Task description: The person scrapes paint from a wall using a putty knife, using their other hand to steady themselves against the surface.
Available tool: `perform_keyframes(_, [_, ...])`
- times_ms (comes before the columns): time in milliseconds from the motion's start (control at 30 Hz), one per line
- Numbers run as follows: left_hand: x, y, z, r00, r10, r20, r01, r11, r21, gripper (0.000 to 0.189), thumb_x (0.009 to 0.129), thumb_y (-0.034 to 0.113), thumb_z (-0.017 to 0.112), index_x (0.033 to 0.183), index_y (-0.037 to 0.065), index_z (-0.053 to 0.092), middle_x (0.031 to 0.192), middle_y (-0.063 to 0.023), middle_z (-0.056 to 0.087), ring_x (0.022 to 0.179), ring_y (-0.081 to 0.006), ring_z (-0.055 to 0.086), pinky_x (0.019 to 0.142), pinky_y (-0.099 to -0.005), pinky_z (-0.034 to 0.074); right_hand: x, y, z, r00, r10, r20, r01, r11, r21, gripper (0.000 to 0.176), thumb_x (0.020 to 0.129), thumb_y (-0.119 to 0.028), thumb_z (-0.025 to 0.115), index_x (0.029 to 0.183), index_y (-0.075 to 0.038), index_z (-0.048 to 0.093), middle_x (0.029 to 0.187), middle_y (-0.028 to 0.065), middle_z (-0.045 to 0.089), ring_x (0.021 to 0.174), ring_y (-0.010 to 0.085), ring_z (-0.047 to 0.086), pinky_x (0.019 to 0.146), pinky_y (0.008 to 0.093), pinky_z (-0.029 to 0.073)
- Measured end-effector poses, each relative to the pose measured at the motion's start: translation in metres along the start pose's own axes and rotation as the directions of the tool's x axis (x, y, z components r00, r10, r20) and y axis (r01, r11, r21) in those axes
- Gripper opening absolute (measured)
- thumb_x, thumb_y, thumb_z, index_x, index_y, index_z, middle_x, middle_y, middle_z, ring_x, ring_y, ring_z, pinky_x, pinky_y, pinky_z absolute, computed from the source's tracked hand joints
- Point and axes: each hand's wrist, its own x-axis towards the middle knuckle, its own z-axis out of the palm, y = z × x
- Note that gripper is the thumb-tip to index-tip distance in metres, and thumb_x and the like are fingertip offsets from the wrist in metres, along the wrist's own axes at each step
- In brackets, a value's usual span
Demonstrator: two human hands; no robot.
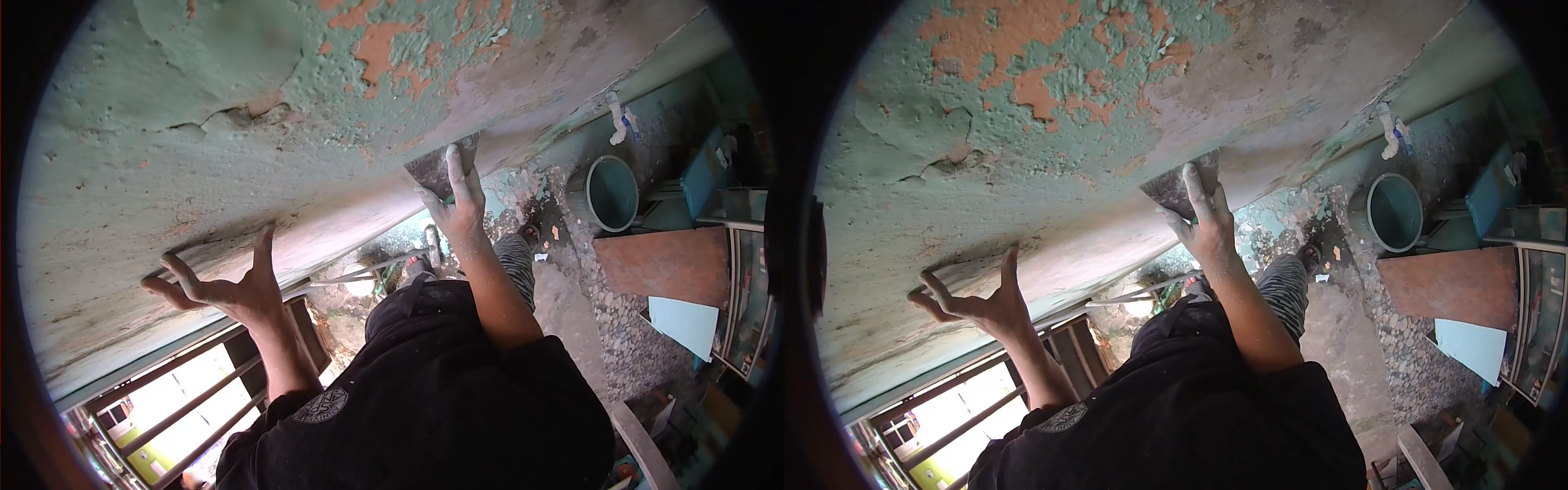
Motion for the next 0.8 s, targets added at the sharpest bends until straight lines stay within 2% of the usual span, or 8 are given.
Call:
perform_keyframes(200, [-0.001, 0.000, 0.001, 0.998, -0.056, -0.018, 0.055, 0.997, -0.057, 0.110, 0.063, 0.052, 0.079, 0.142, 0.005, 0.018, 0.142, -0.0237, 0.004, 0.135, -0.0411, 0.002, 0.103, -0.0656, 0.020, 0.012, 0.005, -0.006, 0.998, -0.032, -0.051, 0.033, 0.999, 0.024, 0.077, 0.072, -0.030, 0.077, 0.136, -0.007, 0.040, 0.103, 0.0254, 0.053, 0.088, 0.0393, 0.060, 0.065, 0.0411, 0.052])
perform_keyframes(300, [0.002, 0.002, -0.001, 1.000, -0.011, -0.009, 0.011, 1.000, -0.001, 0.110, 0.063, 0.045, 0.082, 0.142, 0.013, 0.012, 0.140, -0.0171, 0.008, 0.135, -0.0404, 0.001, 0.105, -0.0668, 0.020, 0.011, 0.005, -0.009, 0.999, -0.022, -0.034, 0.023, 0.999, 0.022, 0.077, 0.072, -0.028, 0.077, 0.136, -0.007, 0.040, 0.103, 0.0261, 0.053, 0.089, 0.0403, 0.059, 0.066, 0.0418, 0.052])
perform_keyframes(467, [0.001, 0.002, 0.001, 0.999, -0.047, -0.016, 0.046, 0.999, -0.027, 0.110, 0.062, 0.044, 0.082, 0.142, 0.014, 0.013, 0.139, -0.0185, 0.008, 0.135, -0.0415, 0.002, 0.105, -0.0662, 0.021, 0.001, 0.018, -0.011, 0.999, 0.031, 0.024, -0.030, 1.000, -0.007, 0.078, 0.071, -0.026, 0.078, 0.136, -0.008, 0.040, 0.104, 0.0270, 0.052, 0.090, 0.0415, 0.059, 0.066, 0.0426, 0.051])
perform_keyframes(533, [-0.001, 0.001, 0.002, 0.997, -0.080, -0.010, 0.079, 0.995, -0.062, 0.113, 0.061, 0.052, 0.080, 0.143, 0.006, 0.016, 0.143, -0.0255, 0.001, 0.135, -0.0424, 0.001, 0.103, -0.0670, 0.018, 0.000, 0.020, -0.010, 1.000, 0.006, 0.024, -0.006, 1.000, -0.017, 0.078, 0.070, -0.026, 0.078, 0.136, -0.008, 0.040, 0.104, 0.0270, 0.052, 0.090, 0.0416, 0.059, 0.066, 0.0426, 0.051])
perform_keyframes(567, [0.001, 0.006, -0.001, 0.995, -0.098, -0.001, 0.098, 0.995, -0.028, 0.110, 0.061, 0.044, 0.083, 0.142, 0.013, 0.015, 0.139, -0.0210, 0.009, 0.135, -0.0425, 0.003, 0.105, -0.0668, 0.021, -0.001, 0.021, -0.010, 0.999, 0.021, 0.034, -0.021, 1.000, -0.008, 0.078, 0.070, -0.026, 0.078, 0.136, -0.007, 0.040, 0.105, 0.0271, 0.052, 0.091, 0.0415, 0.059, 0.067, 0.0425, 0.052])
perform_keyframes(633, [-0.001, -0.001, 0.000, 0.998, -0.069, 0.014, 0.069, 0.998, -0.008, 0.113, 0.062, 0.049, 0.081, 0.143, 0.010, 0.012, 0.141, -0.0211, 0.007, 0.135, -0.0428, 0.002, 0.104, -0.0677, 0.021, 0.000, 0.017, -0.012, 0.997, 0.053, 0.052, -0.053, 0.999, -0.002, 0.078, 0.070, -0.026, 0.079, 0.135, -0.006, 0.040, 0.106, 0.0273, 0.053, 0.091, 0.0415, 0.059, 0.067, 0.0423, 0.052])
perform_keyframes(700, [-0.002, -0.002, 0.001, 0.999, -0.042, 0.014, 0.042, 0.999, 0.010, 0.116, 0.063, 0.053, 0.078, 0.144, 0.007, 0.010, 0.143, -0.0213, 0.006, 0.135, -0.0431, 0.001, 0.102, -0.0686, 0.020, 0.012, 0.013, -0.014, 0.999, 0.034, 0.003, -0.034, 0.996, 0.082, 0.075, 0.075, -0.026, 0.075, 0.133, 0.005, 0.039, 0.121, 0.0315, 0.048, 0.108, 0.0439, 0.053, 0.084, 0.0423, 0.049])
perform_keyframes(800, [-0.002, -0.001, -0.001, 1.000, -0.006, 0.018, 0.005, 0.998, 0.058, 0.117, 0.066, 0.052, 0.077, 0.145, 0.009, 0.002, 0.142, -0.0186, 0.010, 0.135, -0.0428, 0.001, 0.102, -0.0700, 0.019, 0.020, 0.015, -0.015, 0.995, -0.062, -0.084, 0.064, 0.998, 0.018, 0.078, 0.072, -0.028, 0.078, 0.135, -0.005, 0.040, 0.112, 0.0276, 0.052, 0.095, 0.0410, 0.058, 0.069, 0.0416, 0.052])
